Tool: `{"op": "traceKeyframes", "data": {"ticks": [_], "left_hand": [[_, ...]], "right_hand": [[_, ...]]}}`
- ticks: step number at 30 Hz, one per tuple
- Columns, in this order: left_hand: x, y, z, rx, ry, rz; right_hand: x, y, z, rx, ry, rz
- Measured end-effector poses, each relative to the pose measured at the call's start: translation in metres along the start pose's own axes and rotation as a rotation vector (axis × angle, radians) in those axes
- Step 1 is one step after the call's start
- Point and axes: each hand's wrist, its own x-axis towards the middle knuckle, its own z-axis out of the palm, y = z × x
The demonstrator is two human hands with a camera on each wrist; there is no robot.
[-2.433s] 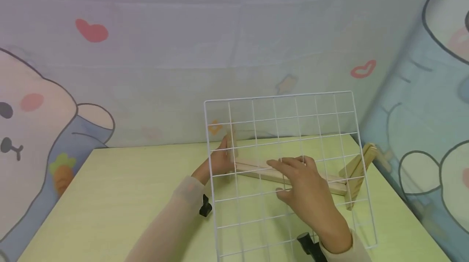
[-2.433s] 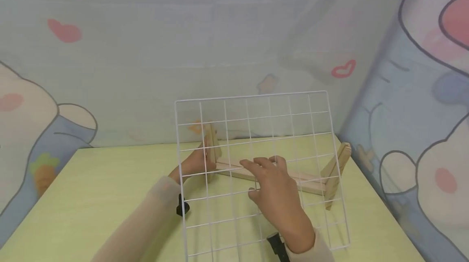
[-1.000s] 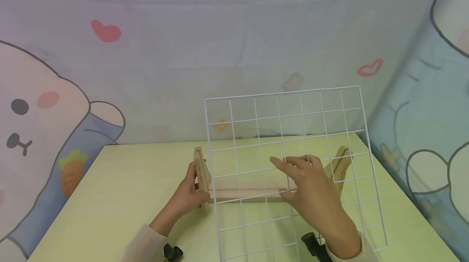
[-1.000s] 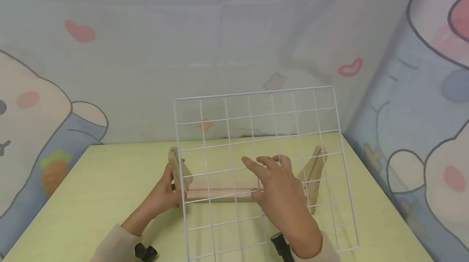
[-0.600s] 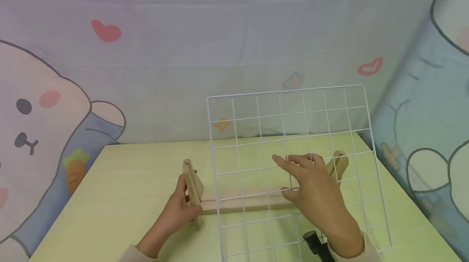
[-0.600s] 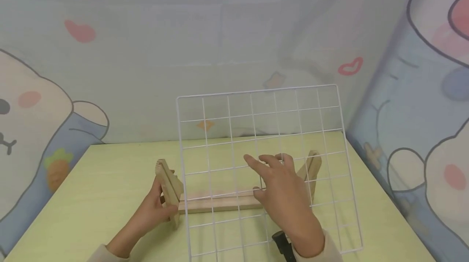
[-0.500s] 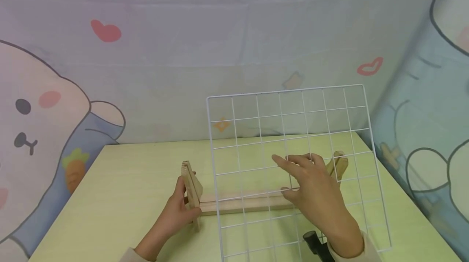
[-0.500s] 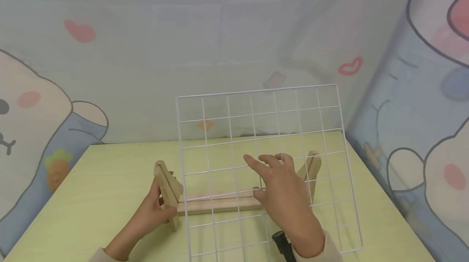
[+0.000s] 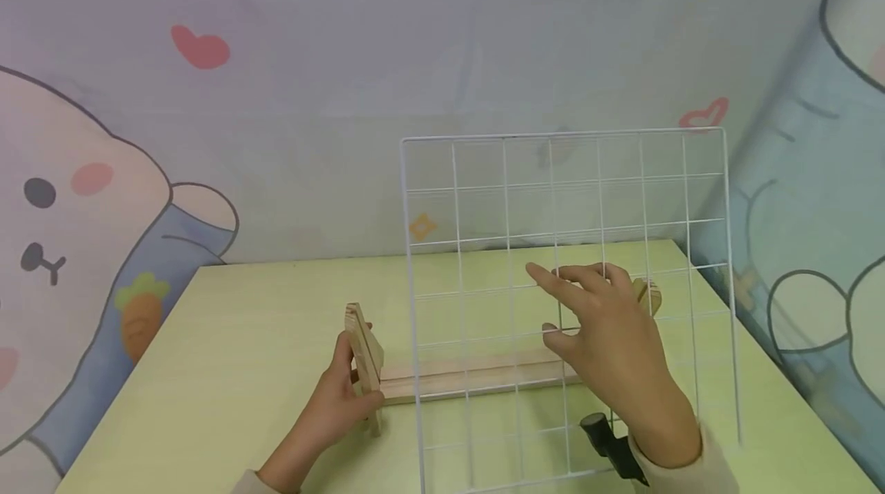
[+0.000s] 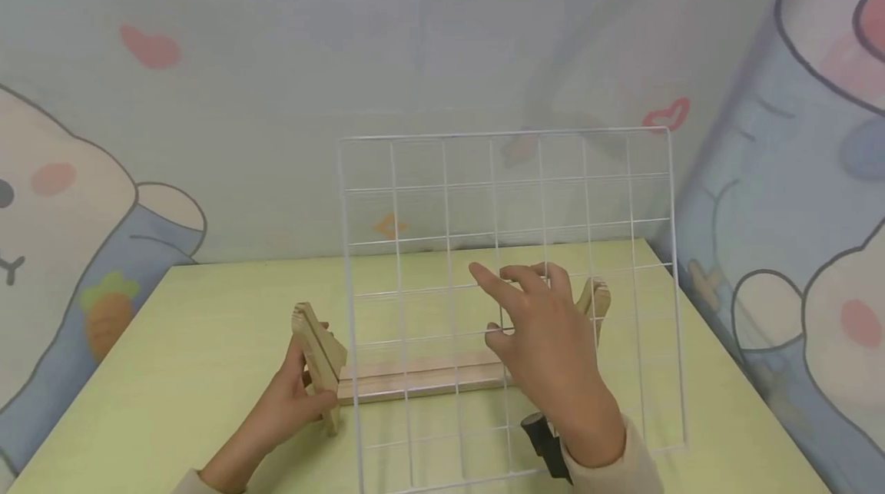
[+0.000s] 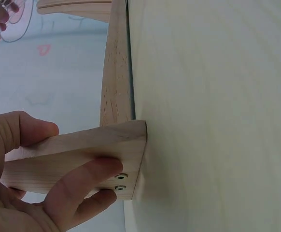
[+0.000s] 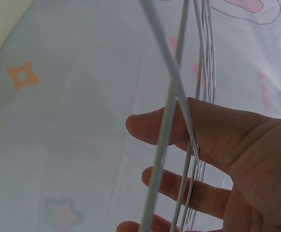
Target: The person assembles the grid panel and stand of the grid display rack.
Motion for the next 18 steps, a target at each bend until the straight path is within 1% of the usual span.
{"op": "traceKeyframes", "data": {"ticks": [2,5,9,15,18], "left_hand": [[-0.001,-0.001,0.000,-0.004,0.004,-0.002],[-0.001,-0.002,0.001,-0.009,0.007,-0.001],[-0.001,-0.004,0.001,0.005,-0.001,0.015],[0.001,-0.007,0.002,0.013,-0.023,0.026],[0.002,-0.008,0.003,0.009,-0.016,0.022]], "right_hand": [[0.007,-0.001,-0.003,-0.008,0.009,-0.014],[0.018,-0.005,-0.008,-0.025,0.002,-0.014],[0.033,-0.011,-0.014,-0.013,-0.009,-0.013],[0.055,-0.016,-0.015,0.002,-0.020,-0.031],[0.067,-0.018,-0.016,-0.010,-0.013,-0.039]]}}
